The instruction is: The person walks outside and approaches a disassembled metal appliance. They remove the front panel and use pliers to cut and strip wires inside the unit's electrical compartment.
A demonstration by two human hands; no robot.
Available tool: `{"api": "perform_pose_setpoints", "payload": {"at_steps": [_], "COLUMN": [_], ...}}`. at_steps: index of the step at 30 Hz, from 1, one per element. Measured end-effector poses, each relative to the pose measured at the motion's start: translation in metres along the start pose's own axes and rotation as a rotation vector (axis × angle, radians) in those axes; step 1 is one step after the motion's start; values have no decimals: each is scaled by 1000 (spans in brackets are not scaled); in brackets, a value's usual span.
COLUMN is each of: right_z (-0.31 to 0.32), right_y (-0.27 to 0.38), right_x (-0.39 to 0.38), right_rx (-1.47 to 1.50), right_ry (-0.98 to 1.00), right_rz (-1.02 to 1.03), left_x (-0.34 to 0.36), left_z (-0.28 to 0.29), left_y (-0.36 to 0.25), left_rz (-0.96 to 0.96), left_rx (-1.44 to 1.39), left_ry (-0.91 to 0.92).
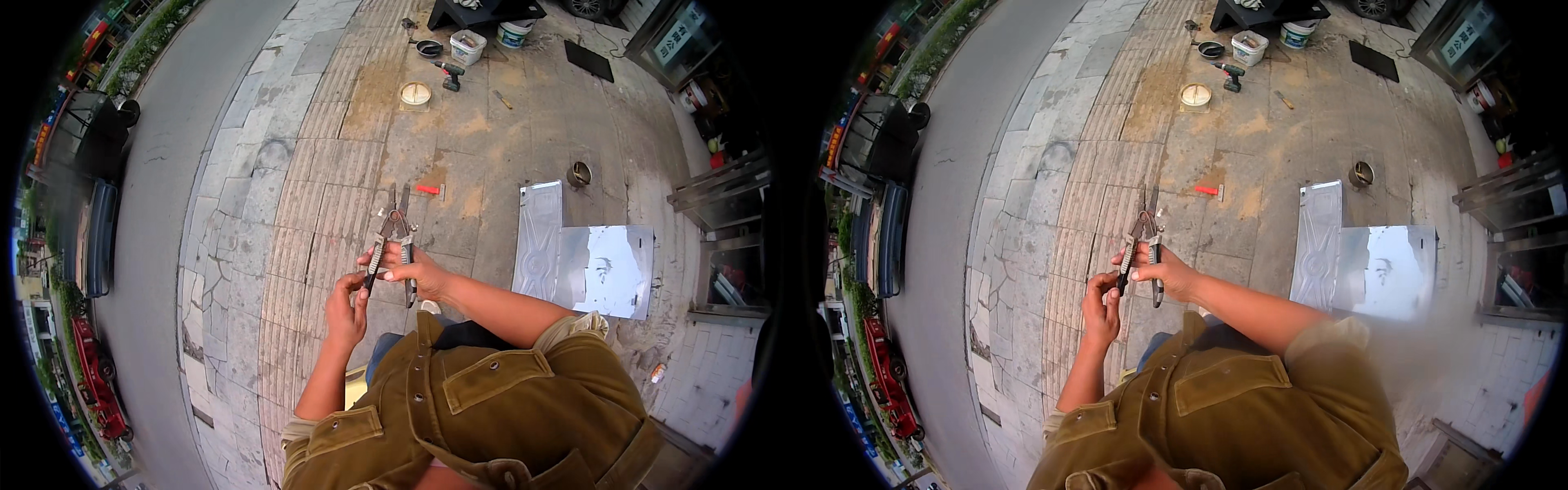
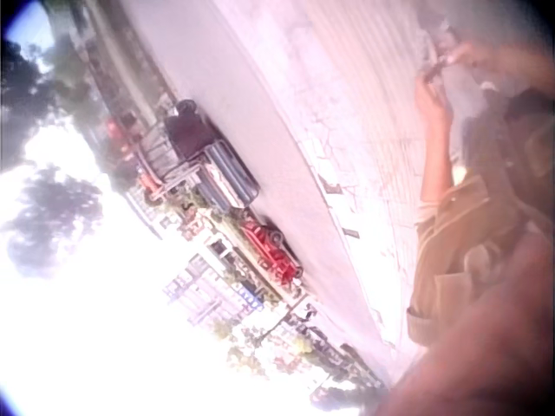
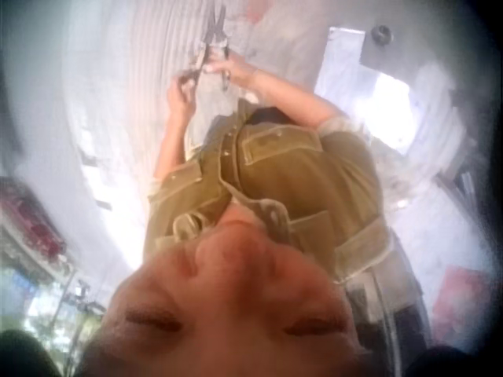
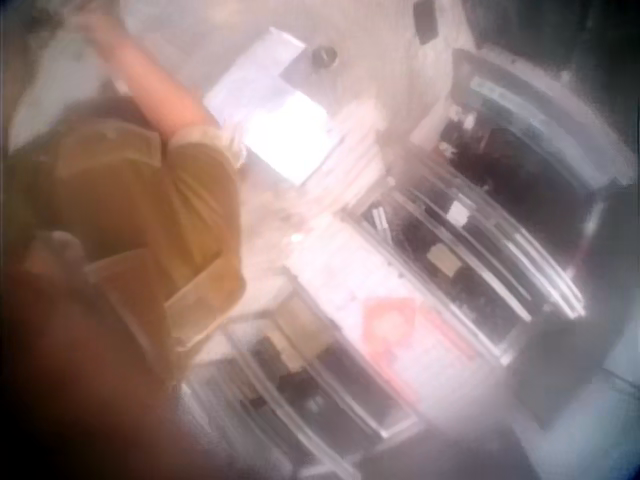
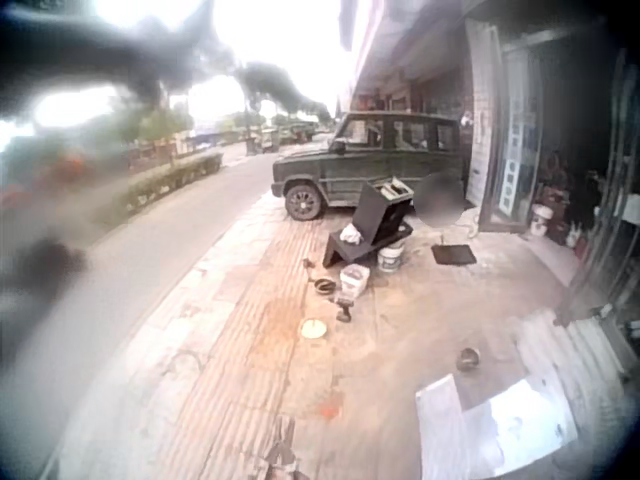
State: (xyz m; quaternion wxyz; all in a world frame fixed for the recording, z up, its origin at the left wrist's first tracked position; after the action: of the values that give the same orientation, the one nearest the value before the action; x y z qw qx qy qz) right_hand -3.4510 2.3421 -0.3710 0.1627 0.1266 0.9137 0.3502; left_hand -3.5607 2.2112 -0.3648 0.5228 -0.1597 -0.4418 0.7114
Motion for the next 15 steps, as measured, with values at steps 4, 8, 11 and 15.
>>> {"api": "perform_pose_setpoints", "payload": {"at_steps": [4,8,11,15], "right_z": [84,220,317,399], "right_y": [101,171,183,153], "right_x": [7,-9,-51,-157], "right_rx": [26,-152,-298,-293], "right_ry": [-290,-743,-1180,-1697], "right_rz": [309,494,574,443], "left_x": [81,92,56,113], "left_z": [-15,-2,25,23], "left_y": [60,238,395,440], "left_rz": [112,509,832,1358], "left_rx": [20,128,154,185], "left_ry": [92,95,87,398]}}
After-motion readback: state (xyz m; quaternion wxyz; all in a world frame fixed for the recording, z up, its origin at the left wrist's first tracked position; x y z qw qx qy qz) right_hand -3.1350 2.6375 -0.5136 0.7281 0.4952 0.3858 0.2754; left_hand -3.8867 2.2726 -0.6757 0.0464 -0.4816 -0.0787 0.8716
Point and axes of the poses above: each hand's wrist, its own x-axis towards the middle knuckle, its own z-axis out of the back of the hand, y = z × x, the point moved 4 cm from there along x, towards the middle knuckle, and after that the axes turned 2 degrees about x, right-handed, at the moved point
